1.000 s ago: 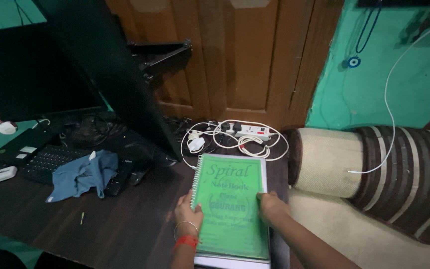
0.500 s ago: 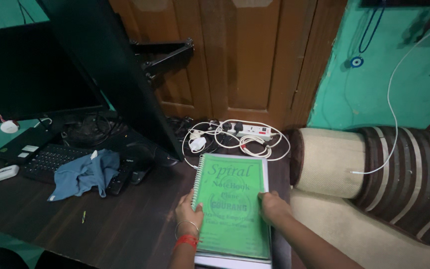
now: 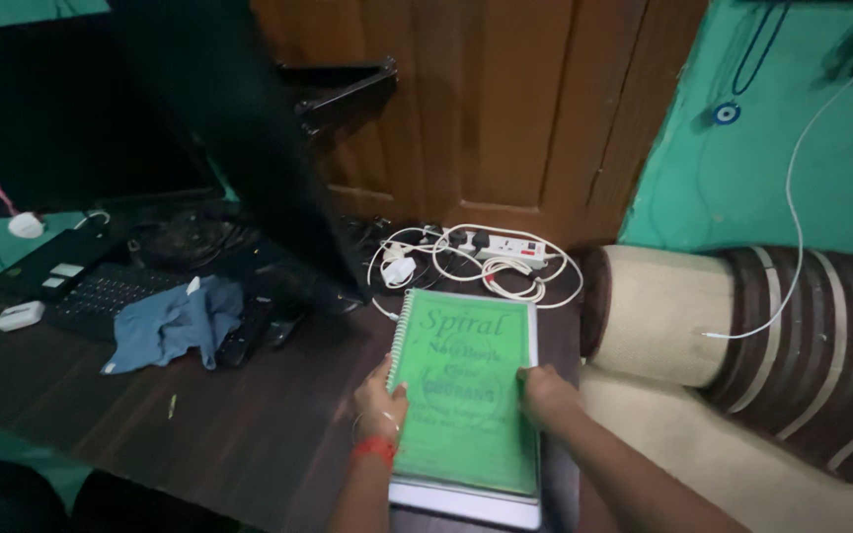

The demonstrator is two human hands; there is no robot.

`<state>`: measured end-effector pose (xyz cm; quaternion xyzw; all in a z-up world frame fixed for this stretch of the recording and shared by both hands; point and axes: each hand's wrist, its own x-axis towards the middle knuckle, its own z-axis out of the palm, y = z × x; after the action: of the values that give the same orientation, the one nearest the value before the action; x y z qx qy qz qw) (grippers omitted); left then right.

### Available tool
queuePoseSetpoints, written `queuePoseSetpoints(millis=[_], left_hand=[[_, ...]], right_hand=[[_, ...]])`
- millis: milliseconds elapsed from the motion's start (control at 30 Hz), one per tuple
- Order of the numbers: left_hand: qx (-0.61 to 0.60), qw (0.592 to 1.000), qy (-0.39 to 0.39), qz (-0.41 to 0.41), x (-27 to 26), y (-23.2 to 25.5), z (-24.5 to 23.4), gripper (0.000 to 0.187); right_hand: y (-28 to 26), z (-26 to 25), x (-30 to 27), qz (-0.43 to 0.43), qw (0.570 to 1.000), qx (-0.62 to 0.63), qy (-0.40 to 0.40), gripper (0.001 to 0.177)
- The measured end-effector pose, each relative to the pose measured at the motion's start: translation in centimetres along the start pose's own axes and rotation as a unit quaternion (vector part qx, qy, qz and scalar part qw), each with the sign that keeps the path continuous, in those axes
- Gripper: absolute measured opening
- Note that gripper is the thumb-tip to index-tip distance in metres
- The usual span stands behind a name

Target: The person organizes a laptop and notebooks on a desk and then wipes down the frame of an office chair with a blue cloth.

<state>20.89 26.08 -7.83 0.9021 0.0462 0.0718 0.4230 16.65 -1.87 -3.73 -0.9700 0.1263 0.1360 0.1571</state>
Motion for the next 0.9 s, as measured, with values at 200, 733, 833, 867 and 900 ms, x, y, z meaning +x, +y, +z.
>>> queuePoseSetpoints(millis=[200,733,833,867,900], left_hand=[[0.092,0.994,-0.065,0.009,-0.5,-2.6,1.1,0.082],[0.223,0.961,-0.059,0.151,-9.4,6.9,-3.8,0.088],[0.236,0.956,-0.089,0.149,-10.8,8.6,-3.6,0.087],[0.235,0.956,-0.081,0.158,-11.3,9.0,-3.6,0.087],[0.232,0.955,-0.074,0.168,-11.8,9.6,-3.2,0.087]], right_hand=[[1.8,-0.2,-0.6,-0.089,0.995,-0.033,0.028,0.056],[7.2,-2.1,-7.7,-0.015,0.998,-0.018,0.056,0.097],[9.1,-2.1,-8.9,0.002,0.998,-0.017,0.055,0.099],[9.8,-1.9,-9.4,0.006,0.998,-0.017,0.055,0.101],[10.6,-1.7,-9.9,0.013,0.998,-0.014,0.056,0.101]])
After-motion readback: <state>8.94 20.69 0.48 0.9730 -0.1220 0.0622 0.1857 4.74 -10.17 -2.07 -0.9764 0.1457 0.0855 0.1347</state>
